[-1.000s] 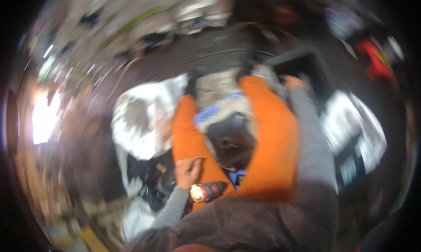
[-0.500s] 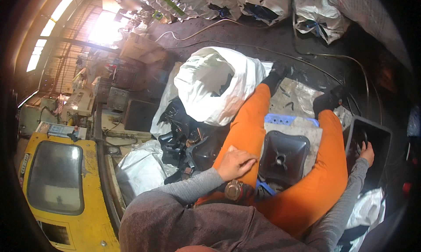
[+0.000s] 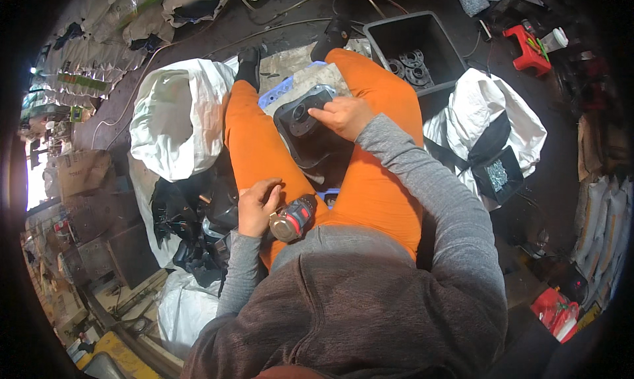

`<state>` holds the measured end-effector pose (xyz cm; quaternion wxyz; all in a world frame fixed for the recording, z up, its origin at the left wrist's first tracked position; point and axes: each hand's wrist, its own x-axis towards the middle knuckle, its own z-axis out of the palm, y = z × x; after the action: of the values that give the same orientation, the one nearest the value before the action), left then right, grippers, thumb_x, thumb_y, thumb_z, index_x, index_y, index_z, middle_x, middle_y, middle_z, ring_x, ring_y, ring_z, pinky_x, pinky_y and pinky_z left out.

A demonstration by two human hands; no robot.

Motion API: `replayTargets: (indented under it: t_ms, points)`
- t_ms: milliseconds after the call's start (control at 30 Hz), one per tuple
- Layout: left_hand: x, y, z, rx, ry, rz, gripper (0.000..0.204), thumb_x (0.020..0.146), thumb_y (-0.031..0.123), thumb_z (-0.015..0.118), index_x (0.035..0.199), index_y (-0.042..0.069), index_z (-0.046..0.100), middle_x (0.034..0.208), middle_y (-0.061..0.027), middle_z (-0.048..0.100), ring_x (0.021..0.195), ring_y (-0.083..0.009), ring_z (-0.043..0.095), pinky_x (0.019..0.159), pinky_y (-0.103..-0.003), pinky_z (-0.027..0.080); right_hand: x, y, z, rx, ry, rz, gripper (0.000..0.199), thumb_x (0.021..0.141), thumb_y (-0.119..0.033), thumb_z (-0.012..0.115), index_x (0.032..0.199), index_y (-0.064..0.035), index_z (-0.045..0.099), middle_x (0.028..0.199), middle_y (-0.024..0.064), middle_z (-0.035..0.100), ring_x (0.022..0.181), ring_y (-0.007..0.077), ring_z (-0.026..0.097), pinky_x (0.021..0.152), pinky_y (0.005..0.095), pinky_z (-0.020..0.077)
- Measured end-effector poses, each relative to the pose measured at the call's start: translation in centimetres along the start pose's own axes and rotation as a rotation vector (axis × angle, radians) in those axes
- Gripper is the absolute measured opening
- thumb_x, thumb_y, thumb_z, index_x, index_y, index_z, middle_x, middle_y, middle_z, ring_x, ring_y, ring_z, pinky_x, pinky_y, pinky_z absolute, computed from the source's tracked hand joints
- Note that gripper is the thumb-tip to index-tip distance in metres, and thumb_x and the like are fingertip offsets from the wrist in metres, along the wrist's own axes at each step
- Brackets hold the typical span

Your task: The person sits on the floor and uses a cordless drill to fasten screws into a mechanical housing. They repeatedly pick up screws, align them, and drive them into the part while holding it steady with their other hand.

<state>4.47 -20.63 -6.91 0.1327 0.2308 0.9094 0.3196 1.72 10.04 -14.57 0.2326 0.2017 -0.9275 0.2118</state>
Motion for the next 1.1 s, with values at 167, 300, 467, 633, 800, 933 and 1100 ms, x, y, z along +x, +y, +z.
replayTargets:
  t_ms: [167,300,467,633,800,933,1100]
  points:
    - [-2.4,0.5,-0.6,-0.027,-0.062,-0.03,0.019,0.086,0.018,0.067,0.102,0.009,0.071,0.093,-0.0093,0.071,0.083,-0.025,0.068,0.077,-0.033,0.044,-1.2,-1.9,1.4,-0.057,-0.068,-0.089,0.036,0.076,-0.012,0.072,0.112,-0.0146,0.069,0.068,-0.0012,0.052,0.063,0.0168,0.057,0.054,0.0305,0.0485]
    - [-4.5,0.0,-2.6,-0.206,-0.221,-0.153,0.027,0.086,0.014,0.064,0.111,0.005,0.068,0.101,-0.015,0.07,0.094,-0.0309,0.067,0.086,-0.036,0.049,-1.8,-1.6,1.7,-0.127,-0.115,-0.078,0.033,0.078,-0.012,0.07,0.111,-0.0138,0.069,0.068,-0.0012,0.053,0.064,0.0165,0.058,0.054,0.0308,0.0492]
    - [-5.7,0.3,-6.5,-0.18,-0.482,0.019,0.056,0.077,0.014,0.066,0.131,0.005,0.055,0.117,-0.0183,0.062,0.104,-0.0357,0.063,0.088,-0.039,0.051,-2.5,-1.5,1.2,-0.178,-0.215,0.006,0.033,0.08,-0.013,0.07,0.113,-0.0139,0.069,0.07,0.0008,0.058,0.064,0.0192,0.059,0.057,0.0317,0.0506]
    - [-4.6,2.5,-2.8,0.247,-0.491,-0.011,0.073,0.072,0.023,0.072,0.139,0.01,0.046,0.112,-0.0161,0.061,0.091,-0.0385,0.064,0.08,-0.042,0.053,-2.4,-1.8,1.2,0.101,-0.109,0.214,0.03,0.086,-0.015,0.068,0.116,-0.0121,0.067,0.076,0.0023,0.064,0.064,0.0199,0.06,0.06,0.0323,0.0511]
    - [-2.2,3.0,-3.3,0.194,-0.57,0.011,0.063,0.073,0.02,0.073,0.132,0.009,0.054,0.114,-0.0168,0.064,0.094,-0.0357,0.067,0.083,-0.041,0.054,-4.0,-2.7,2.1,1.269,0.017,0.972,0.033,0.096,-0.018,0.057,0.126,-0.0069,0.061,0.082,-0.0028,0.059,0.066,0.0087,0.05,0.055,0.0236,0.043]
    - [-2.0,0.8,-7.3,-0.035,-0.418,0.245,0.045,0.078,0.01,0.073,0.121,0.004,0.063,0.118,-0.0153,0.066,0.106,-0.0282,0.066,0.091,-0.037,0.052,-6.1,-3.2,1.2,2.513,0.337,0.997,0.045,0.098,-0.015,0.043,0.14,0.0016,0.043,0.102,0.0058,0.065,0.088,0.0169,0.063,0.074,0.0279,0.0535]
    - [-3.0,4.2,-10.4,-0.288,-0.194,-0.195,0.032,0.079,0.011,0.078,0.109,0.003,0.068,0.101,-0.0077,0.071,0.088,-0.0223,0.068,0.079,-0.036,0.053,-2.3,-7.6,-2.1,2.449,0.373,1.178,0.049,0.095,-0.008,0.039,0.143,0.0018,0.039,0.13,0.0174,0.057,0.123,0.0284,0.056,0.098,0.0415,0.0522]
